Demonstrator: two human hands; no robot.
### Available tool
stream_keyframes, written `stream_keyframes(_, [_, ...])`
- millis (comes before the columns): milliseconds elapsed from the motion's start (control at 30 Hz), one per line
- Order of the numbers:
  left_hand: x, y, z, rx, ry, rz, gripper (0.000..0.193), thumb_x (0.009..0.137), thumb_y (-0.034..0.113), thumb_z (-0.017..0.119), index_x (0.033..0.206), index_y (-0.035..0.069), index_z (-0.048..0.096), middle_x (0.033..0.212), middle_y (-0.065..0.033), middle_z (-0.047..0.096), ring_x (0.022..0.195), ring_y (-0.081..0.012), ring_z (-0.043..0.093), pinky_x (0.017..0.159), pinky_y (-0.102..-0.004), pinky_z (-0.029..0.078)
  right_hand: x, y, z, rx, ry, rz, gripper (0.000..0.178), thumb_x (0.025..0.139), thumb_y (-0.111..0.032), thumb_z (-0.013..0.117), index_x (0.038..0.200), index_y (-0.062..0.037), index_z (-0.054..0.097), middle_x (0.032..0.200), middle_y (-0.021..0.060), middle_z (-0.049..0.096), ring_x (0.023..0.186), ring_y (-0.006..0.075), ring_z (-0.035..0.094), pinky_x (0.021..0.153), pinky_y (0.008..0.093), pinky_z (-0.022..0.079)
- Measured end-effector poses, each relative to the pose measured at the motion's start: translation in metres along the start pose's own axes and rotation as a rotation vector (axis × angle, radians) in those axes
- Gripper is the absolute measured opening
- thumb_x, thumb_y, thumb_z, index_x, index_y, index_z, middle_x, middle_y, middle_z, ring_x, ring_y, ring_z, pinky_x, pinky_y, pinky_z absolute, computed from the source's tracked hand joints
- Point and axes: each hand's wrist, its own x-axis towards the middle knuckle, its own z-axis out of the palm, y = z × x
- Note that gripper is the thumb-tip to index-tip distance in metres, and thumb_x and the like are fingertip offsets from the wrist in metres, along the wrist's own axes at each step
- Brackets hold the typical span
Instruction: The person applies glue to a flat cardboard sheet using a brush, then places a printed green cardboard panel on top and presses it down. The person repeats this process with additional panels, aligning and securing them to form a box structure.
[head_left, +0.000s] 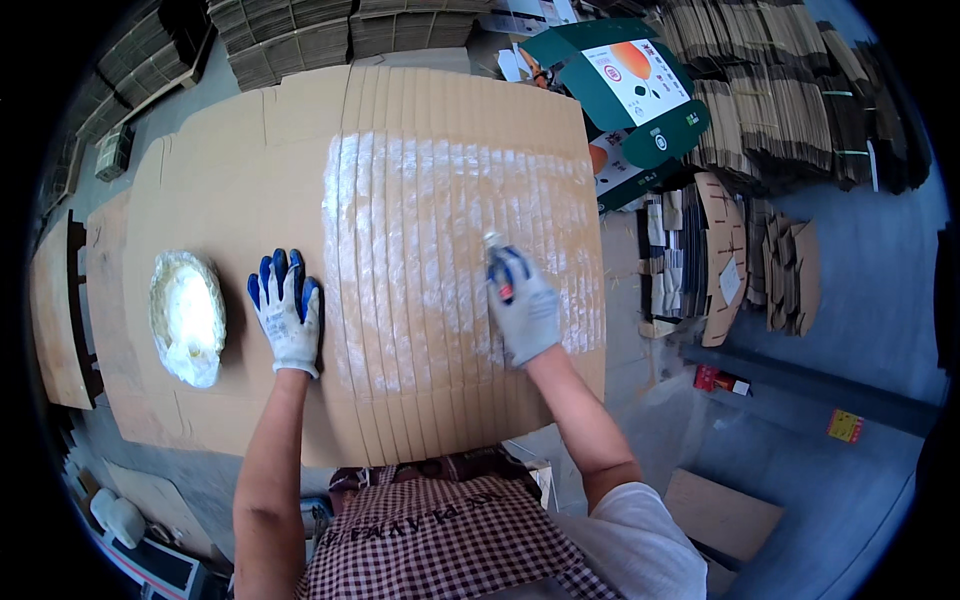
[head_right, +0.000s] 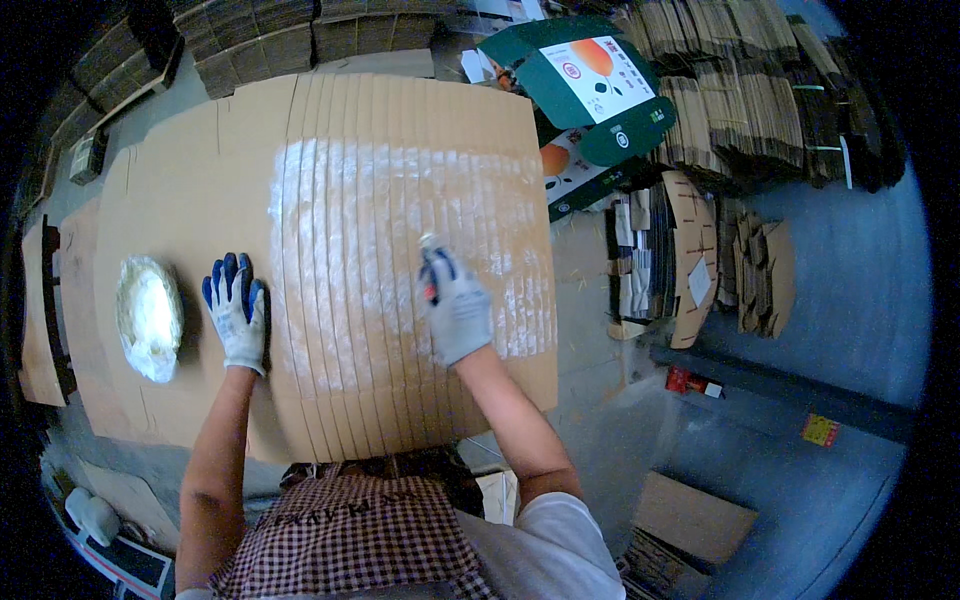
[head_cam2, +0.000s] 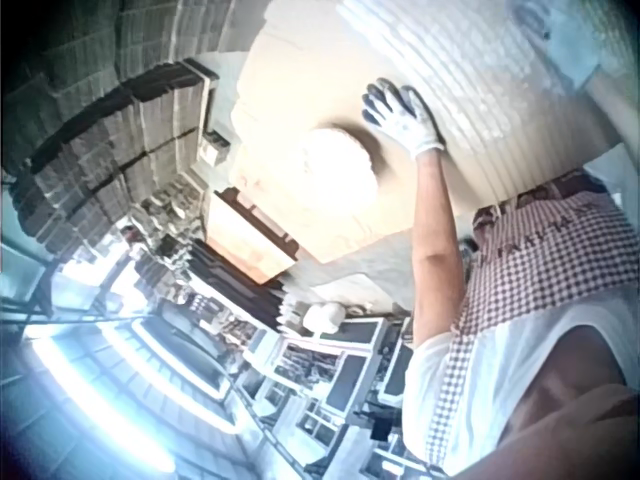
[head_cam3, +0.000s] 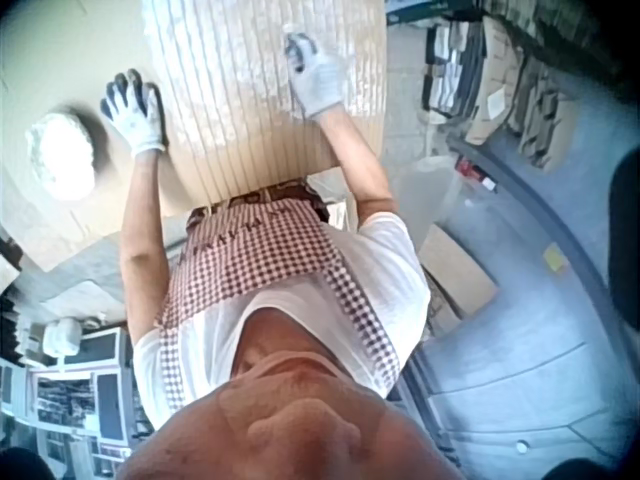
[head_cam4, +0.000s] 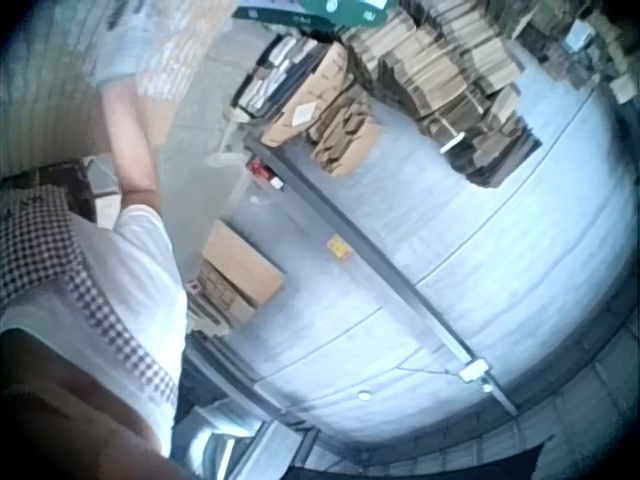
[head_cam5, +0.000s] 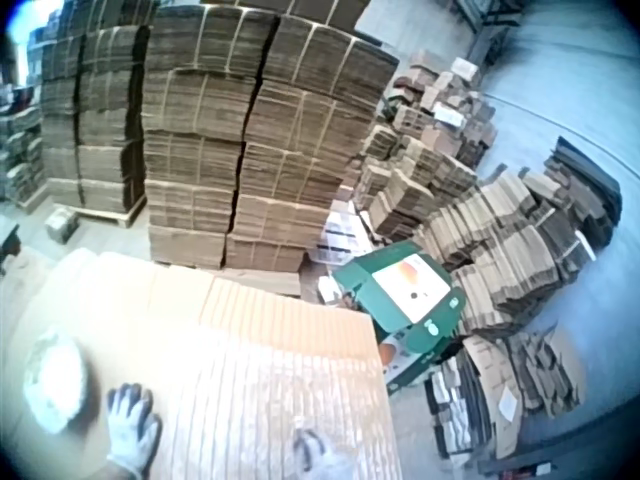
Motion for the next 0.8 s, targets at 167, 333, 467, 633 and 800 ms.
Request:
stream_keyframes(167, [0.001, 0.005, 0.000, -0.011, -0.008, 0.012, 0.044, 0.084, 0.023, 0.048, 0.126, 0.012, 0.042, 0.131, -0.0117, 0.038, 0.123, -0.0300, 0.030, 0.104, -0.0438, 0.014, 0.011, 0.014, 0.012, -0.099, 0.029, -0.043, 0.036, 0.072, -0.008, 0.058, 0.107, -0.0081, 0.051, 0.106, 0.0141, 0.053, 0.094, 0.0323, 0.053, 0.080, 0.0374, 0.044])
stream_keyframes(333, [0.000, 0.001, 0.001, -0.006, 0.002, 0.008, 0.044, 0.084, 0.024, 0.047, 0.126, 0.012, 0.042, 0.131, -0.0116, 0.038, 0.123, -0.0301, 0.029, 0.104, -0.0441, 0.014, 0.011, 0.009, -0.005, 0.041, 0.154, 0.077, 0.032, 0.074, -0.011, 0.060, 0.104, -0.0058, 0.053, 0.101, 0.0147, 0.055, 0.092, 0.0327, 0.054, 0.078, 0.0371, 0.045])
stream_keyframes(467, [0.000, 0.003, 0.001, -0.024, -0.010, -0.001, 0.044, 0.084, 0.024, 0.047, 0.126, 0.012, 0.042, 0.132, -0.0114, 0.037, 0.124, -0.0301, 0.028, 0.104, -0.0441, 0.013, -0.031, -0.003, -0.005, 0.077, 0.005, 0.080, 0.031, 0.075, -0.018, 0.061, 0.103, -0.0065, 0.053, 0.100, 0.0142, 0.055, 0.087, 0.0327, 0.056, 0.074, 0.0376, 0.046])
stream_keyframes(633, [0.000, 0.005, 0.001, -0.022, -0.010, -0.001, 0.044, 0.084, 0.025, 0.047, 0.126, 0.012, 0.043, 0.132, -0.0118, 0.037, 0.124, -0.0303, 0.029, 0.104, -0.0441, 0.013, -0.016, 0.030, -0.004, 0.004, 0.078, 0.175, 0.031, 0.075, -0.018, 0.061, 0.103, -0.0060, 0.053, 0.099, 0.0140, 0.055, 0.088, 0.0317, 0.056, 0.074, 0.0371, 0.046])
stream_keyframes(800, [-0.001, 0.003, 0.000, -0.008, -0.003, 0.002, 0.044, 0.084, 0.025, 0.047, 0.126, 0.012, 0.042, 0.131, -0.0118, 0.037, 0.123, -0.0304, 0.030, 0.104, -0.0440, 0.014, -0.031, -0.001, -0.023, 0.103, 0.058, 0.166, 0.031, 0.075, -0.018, 0.060, 0.103, -0.0062, 0.054, 0.100, 0.0143, 0.055, 0.088, 0.0312, 0.056, 0.075, 0.0358, 0.046])
